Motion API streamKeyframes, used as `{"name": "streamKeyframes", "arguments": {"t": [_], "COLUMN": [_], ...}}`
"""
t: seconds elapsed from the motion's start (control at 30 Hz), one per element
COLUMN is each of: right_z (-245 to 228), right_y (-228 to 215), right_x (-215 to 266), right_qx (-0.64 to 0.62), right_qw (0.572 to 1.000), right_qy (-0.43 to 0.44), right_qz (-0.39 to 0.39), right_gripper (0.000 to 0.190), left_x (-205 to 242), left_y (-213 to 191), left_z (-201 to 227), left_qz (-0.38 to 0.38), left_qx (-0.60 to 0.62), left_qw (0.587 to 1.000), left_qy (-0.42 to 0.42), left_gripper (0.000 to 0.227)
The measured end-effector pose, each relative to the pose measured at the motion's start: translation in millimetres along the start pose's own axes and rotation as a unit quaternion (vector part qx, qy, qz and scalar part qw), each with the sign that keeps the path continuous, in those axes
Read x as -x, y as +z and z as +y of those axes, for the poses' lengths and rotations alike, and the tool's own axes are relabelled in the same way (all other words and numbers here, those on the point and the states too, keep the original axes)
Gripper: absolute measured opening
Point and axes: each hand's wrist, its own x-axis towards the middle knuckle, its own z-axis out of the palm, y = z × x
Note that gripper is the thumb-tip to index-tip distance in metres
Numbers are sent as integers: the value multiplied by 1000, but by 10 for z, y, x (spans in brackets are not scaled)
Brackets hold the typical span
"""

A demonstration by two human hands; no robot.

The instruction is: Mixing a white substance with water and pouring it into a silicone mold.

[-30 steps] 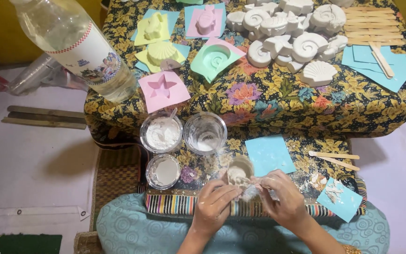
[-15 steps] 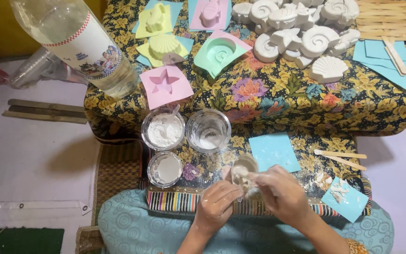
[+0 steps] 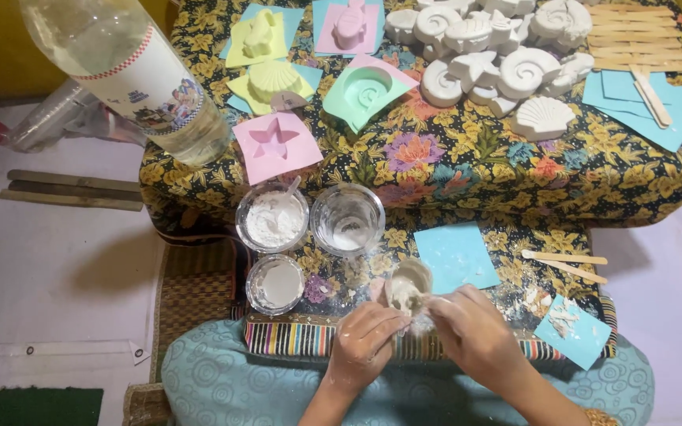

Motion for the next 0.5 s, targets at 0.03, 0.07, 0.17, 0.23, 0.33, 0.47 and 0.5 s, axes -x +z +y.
{"name": "streamKeyframes", "arguments": {"t": [0.03, 0.07, 0.17, 0.23, 0.33, 0.47, 0.5], "right_z": [-38, 35, 150, 97, -39, -11, 35], "right_y": [7, 37, 81, 30, -60, 76, 115], "right_x": [-30, -3, -32, -175, -236, -176, -163], "right_qx": [34, 36, 74, 52, -3, -10, -8], "right_qw": [999, 999, 997, 998, 999, 1000, 1000], "right_qy": [-14, -13, -27, -16, 19, 6, 1], "right_qz": [-21, -21, -24, -10, 39, 1, -27], "right_gripper": [20, 20, 19, 30, 20, 17, 25], "left_x": [-15, -29, -68, -109, -95, -50, -82], "left_y": [4, 11, -1, -23, -37, -20, -43], "left_z": [7, 24, 70, 76, 67, 34, 72], "left_qz": [-1, 0, 6, 8, 7, 3, 2], "left_qx": [1, 3, -23, -11, 2, -29, -21], "left_qw": [1000, 1000, 1000, 1000, 1000, 999, 1000], "left_qy": [-4, -3, 0, 6, -3, 14, 5], "left_gripper": [24, 24, 22, 24, 23, 20, 21]}}
